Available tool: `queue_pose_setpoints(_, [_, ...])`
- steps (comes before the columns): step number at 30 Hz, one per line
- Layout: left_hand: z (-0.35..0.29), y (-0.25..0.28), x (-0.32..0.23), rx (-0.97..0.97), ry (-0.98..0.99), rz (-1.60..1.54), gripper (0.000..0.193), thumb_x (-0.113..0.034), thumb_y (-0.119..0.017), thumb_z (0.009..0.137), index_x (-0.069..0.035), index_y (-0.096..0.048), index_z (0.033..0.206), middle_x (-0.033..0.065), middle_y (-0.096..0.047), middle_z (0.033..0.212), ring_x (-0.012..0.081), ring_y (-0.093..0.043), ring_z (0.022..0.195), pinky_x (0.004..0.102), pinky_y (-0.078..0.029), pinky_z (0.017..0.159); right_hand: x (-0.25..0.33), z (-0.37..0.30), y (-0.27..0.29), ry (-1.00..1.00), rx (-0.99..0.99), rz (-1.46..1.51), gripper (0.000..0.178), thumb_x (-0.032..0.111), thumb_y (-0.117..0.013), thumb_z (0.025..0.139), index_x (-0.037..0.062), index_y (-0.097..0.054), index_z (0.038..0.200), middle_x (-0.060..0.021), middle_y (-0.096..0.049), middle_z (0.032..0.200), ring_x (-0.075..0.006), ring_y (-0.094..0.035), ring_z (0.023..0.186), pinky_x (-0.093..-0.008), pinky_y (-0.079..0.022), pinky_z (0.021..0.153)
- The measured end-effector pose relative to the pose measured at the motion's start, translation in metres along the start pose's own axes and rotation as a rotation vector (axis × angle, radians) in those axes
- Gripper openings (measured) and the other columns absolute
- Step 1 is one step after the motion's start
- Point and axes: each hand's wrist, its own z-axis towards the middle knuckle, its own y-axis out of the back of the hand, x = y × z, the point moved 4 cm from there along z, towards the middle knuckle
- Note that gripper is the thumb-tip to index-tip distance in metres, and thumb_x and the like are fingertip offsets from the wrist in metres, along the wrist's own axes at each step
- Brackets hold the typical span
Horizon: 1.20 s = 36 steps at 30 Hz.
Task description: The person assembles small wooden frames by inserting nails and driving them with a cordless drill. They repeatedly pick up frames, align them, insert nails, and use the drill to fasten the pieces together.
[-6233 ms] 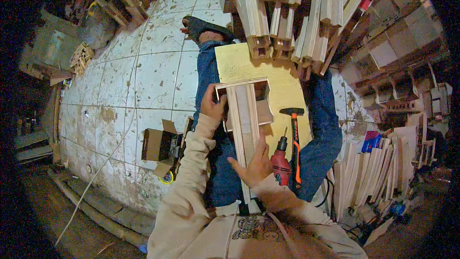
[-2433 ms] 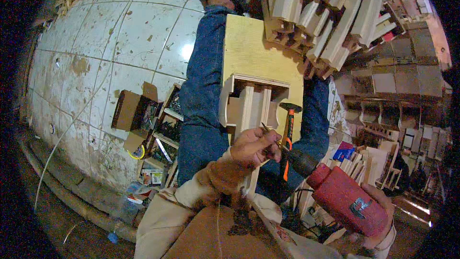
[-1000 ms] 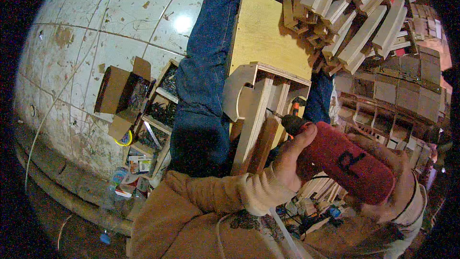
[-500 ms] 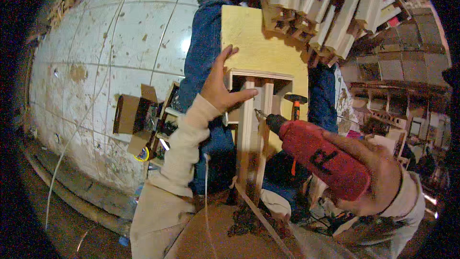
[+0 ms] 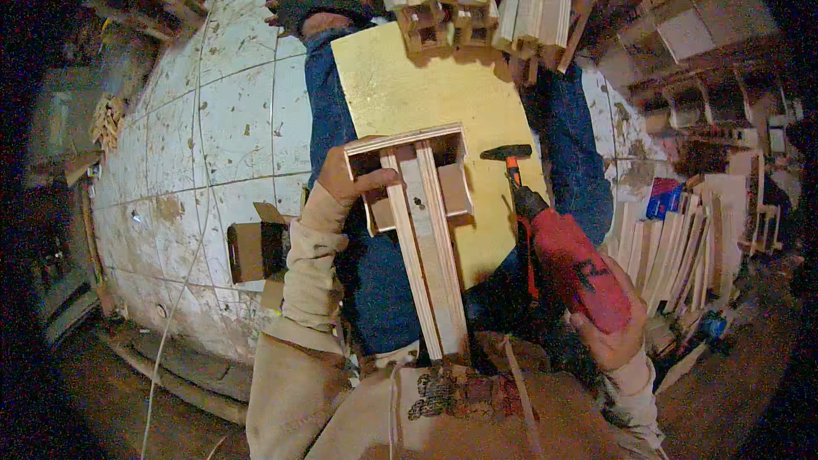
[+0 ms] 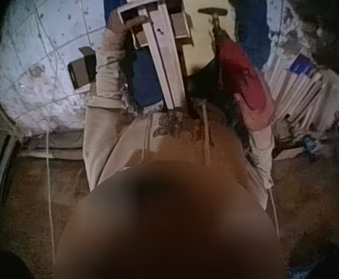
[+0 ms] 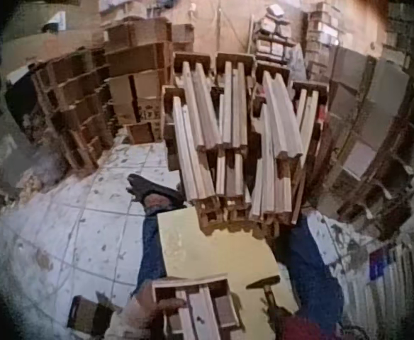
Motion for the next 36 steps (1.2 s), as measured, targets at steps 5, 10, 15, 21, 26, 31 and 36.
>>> queue_pose_setpoints(5, [0.008,-0.001,0.009,0.039,-0.041,-0.062,0.05,-0.023,-0.082,0.071,0.001,-0.064,0.111,0.0079,-0.069,0.097,0.0148,-0.063,0.086,0.0295,-0.051,0.077,-0.015,0.005,-0.02,-0.143,0.027,0.141,0.072,0.024,-0.077,0.071,-0.0016,-0.047,0.131,-0.0138,-0.059,0.12,-0.0244,-0.057,0.112,-0.0351,-0.043,0.098])
queue_pose_setpoints(10, [0.004,0.0,0.011,0.002,0.001,-0.093,0.047,-0.018,-0.081,0.072,0.002,-0.064,0.11,0.0099,-0.069,0.097,0.0158,-0.064,0.083,0.0297,-0.052,0.075,-0.005,0.012,-0.028,-0.188,0.027,0.241,0.07,0.018,-0.076,0.071,0.0004,-0.046,0.132,-0.0126,-0.059,0.12,-0.0237,-0.057,0.112,-0.0356,-0.042,0.098])
queue_pose_setpoints(15, [0.003,-0.004,0.007,-0.008,-0.023,-0.129,0.048,-0.015,-0.081,0.071,0.003,-0.062,0.111,0.01,-0.069,0.097,0.0166,-0.065,0.085,0.0303,-0.052,0.077,0.009,0.027,-0.047,-0.246,0.049,0.904,0.068,0.017,-0.075,0.073,-0.0001,-0.046,0.132,-0.0115,-0.058,0.123,-0.0224,-0.056,0.114,-0.0357,-0.041,0.099])
queue_pose_setpoints(21, [0.002,0.001,0.012,-0.042,0.105,-0.01,0.046,-0.017,-0.081,0.07,0.001,-0.064,0.109,0.0095,-0.069,0.095,0.0147,-0.064,0.085,0.0298,-0.052,0.077,0.023,0.039,-0.06,-0.114,0.116,0.699,0.065,0.017,-0.071,0.077,-0.0035,-0.044,0.132,-0.0122,-0.057,0.125,-0.0223,-0.055,0.116,-0.0352,-0.04,0.101])
queue_pose_setpoints(26, [0.005,0.0,0.008,-0.039,-0.092,-0.057,0.05,-0.023,-0.083,0.068,0.001,-0.064,0.108,0.0082,-0.07,0.093,0.0148,-0.064,0.085,0.0284,-0.051,0.077,0.024,0.035,-0.061,-0.137,0.119,0.827,0.065,0.013,-0.07,0.077,-0.0039,-0.043,0.134,-0.013,-0.056,0.127,-0.0227,-0.054,0.117,-0.0358,-0.04,0.101])
queue_pose_setpoints(31, [0.006,0.002,0.014,-0.043,-0.069,0.031,0.052,-0.025,-0.082,0.068,0.002,-0.063,0.107,0.0068,-0.067,0.093,0.0142,-0.063,0.08,0.0286,-0.052,0.069,0.029,0.035,-0.06,-0.148,0.097,0.582,0.066,0.008,-0.07,0.076,-0.0032,-0.041,0.135,-0.013,-0.055,0.128,-0.0235,-0.053,0.118,-0.0369,-0.04,0.102])
queue_pose_setpoints(36, [0.007,0.001,0.016,-0.02,-0.068,-0.086,0.05,-0.023,-0.081,0.068,0.001,-0.063,0.108,0.0073,-0.068,0.094,0.0149,-0.063,0.081,0.0291,-0.052,0.073,0.036,0.041,-0.07,-0.118,0.116,1.323,0.065,0.006,-0.069,0.076,-0.003,-0.042,0.134,-0.0125,-0.054,0.129,-0.0244,-0.053,0.118,-0.0374,-0.039,0.103])
